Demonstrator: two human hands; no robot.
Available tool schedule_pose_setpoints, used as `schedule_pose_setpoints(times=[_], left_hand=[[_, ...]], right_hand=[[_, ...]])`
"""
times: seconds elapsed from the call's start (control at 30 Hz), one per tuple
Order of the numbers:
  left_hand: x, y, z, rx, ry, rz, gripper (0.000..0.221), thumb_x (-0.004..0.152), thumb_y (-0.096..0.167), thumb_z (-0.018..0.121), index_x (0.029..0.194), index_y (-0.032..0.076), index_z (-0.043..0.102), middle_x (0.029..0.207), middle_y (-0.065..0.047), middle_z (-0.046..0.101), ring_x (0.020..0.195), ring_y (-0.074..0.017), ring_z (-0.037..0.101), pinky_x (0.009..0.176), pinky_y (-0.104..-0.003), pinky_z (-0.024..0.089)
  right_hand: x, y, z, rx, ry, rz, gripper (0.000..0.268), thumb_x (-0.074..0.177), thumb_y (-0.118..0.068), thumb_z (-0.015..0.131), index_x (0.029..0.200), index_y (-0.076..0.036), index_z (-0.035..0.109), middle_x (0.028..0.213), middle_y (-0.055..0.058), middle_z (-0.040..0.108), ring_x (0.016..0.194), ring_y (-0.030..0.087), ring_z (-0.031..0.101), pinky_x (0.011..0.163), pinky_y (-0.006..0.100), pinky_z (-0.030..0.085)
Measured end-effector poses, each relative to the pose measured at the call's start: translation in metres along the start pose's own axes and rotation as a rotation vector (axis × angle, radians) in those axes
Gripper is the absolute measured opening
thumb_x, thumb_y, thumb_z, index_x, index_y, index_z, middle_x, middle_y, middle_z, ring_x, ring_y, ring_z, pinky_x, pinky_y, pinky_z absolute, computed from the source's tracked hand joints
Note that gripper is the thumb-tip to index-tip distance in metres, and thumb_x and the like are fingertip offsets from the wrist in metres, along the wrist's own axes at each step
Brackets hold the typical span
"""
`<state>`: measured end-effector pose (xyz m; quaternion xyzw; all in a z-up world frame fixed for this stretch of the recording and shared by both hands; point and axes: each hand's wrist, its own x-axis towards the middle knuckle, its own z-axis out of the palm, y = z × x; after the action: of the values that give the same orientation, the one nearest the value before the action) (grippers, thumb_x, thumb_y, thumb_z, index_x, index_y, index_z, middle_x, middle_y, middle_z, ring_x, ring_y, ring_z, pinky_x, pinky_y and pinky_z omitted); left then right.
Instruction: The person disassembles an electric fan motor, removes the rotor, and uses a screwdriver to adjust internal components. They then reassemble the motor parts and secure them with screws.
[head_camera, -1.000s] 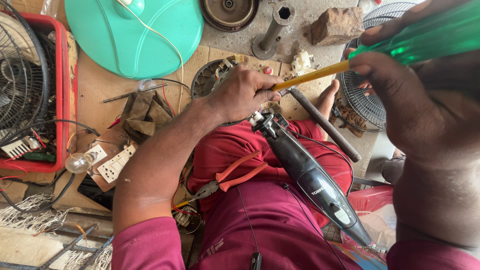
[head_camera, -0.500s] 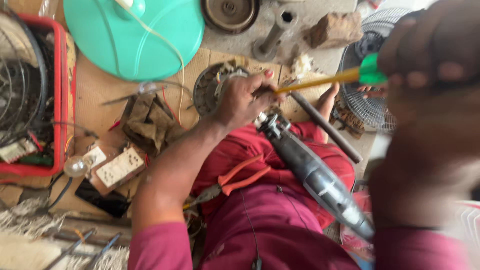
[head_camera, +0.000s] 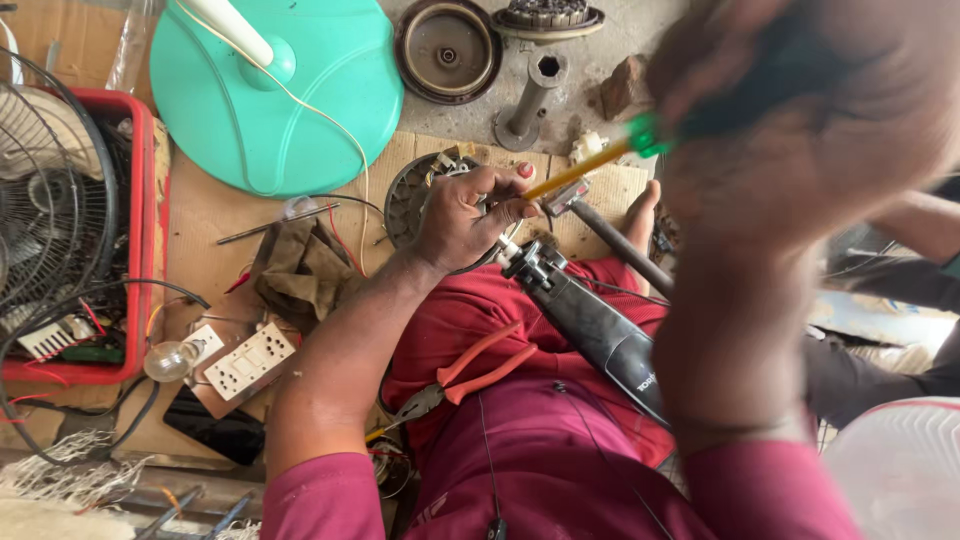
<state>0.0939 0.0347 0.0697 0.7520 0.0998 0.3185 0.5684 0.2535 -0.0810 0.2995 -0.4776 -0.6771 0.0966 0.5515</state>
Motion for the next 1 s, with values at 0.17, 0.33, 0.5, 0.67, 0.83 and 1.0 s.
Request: schedule_pose_setpoints(times=[0.17,0.33,0.5,0.67,0.83,1.0], left_hand=[[0.004,0.009,-0.003,0.022,-0.015,0.000,0.029,0.092,0.024,0.083,0.107,0.001,0.072,0.097,-0.008,0.079,0.084,-0.0114,0.074,0.075,-0.027,0.060],[0.003,0.007,-0.003,0.023,0.014,0.011,0.026,0.095,0.024,0.082,0.107,0.003,0.071,0.104,-0.008,0.079,0.088,-0.0100,0.076,0.077,-0.025,0.062],[0.005,0.006,-0.005,0.077,-0.003,0.025,0.031,0.091,0.021,0.085,0.112,0.002,0.072,0.101,-0.010,0.079,0.086,-0.0114,0.074,0.076,-0.027,0.059],[0.002,0.005,-0.002,0.002,0.013,0.024,0.031,0.093,0.018,0.084,0.115,0.002,0.069,0.114,-0.011,0.078,0.095,-0.0134,0.077,0.083,-0.028,0.063],[0.010,0.024,-0.006,0.023,-0.036,0.003,0.042,0.089,0.017,0.086,0.122,0.001,0.067,0.116,-0.013,0.077,0.102,-0.0195,0.076,0.090,-0.032,0.062],[0.023,0.076,-0.014,0.167,-0.055,0.155,0.051,0.098,0.007,0.075,0.144,0.001,0.054,0.134,-0.020,0.069,0.122,-0.0280,0.071,0.105,-0.039,0.059]], right_hand=[[0.021,0.021,0.000,0.208,0.144,-0.026,0.020,0.109,-0.014,0.045,0.104,-0.001,0.060,0.087,0.006,0.060,0.068,0.011,0.063,0.056,0.024,0.053],[-0.005,0.002,0.010,0.050,0.413,-0.102,0.019,0.107,-0.016,0.050,0.104,-0.002,0.062,0.086,0.007,0.061,0.067,0.012,0.064,0.055,0.025,0.054],[0.003,0.029,0.001,0.082,0.321,0.006,0.019,0.105,-0.019,0.054,0.104,-0.003,0.065,0.085,0.007,0.063,0.067,0.013,0.065,0.054,0.026,0.054],[-0.015,0.015,-0.007,-0.023,0.270,0.056,0.019,0.103,-0.021,0.058,0.105,-0.005,0.067,0.084,0.008,0.065,0.066,0.014,0.066,0.054,0.027,0.054],[-0.002,0.008,-0.013,-0.080,0.218,0.169,0.020,0.100,-0.024,0.062,0.105,-0.006,0.070,0.083,0.008,0.066,0.066,0.016,0.067,0.053,0.028,0.054],[0.016,-0.010,-0.030,-0.378,0.035,0.650,0.021,0.098,-0.026,0.066,0.105,-0.007,0.073,0.082,0.008,0.068,0.065,0.017,0.067,0.052,0.029,0.054]])
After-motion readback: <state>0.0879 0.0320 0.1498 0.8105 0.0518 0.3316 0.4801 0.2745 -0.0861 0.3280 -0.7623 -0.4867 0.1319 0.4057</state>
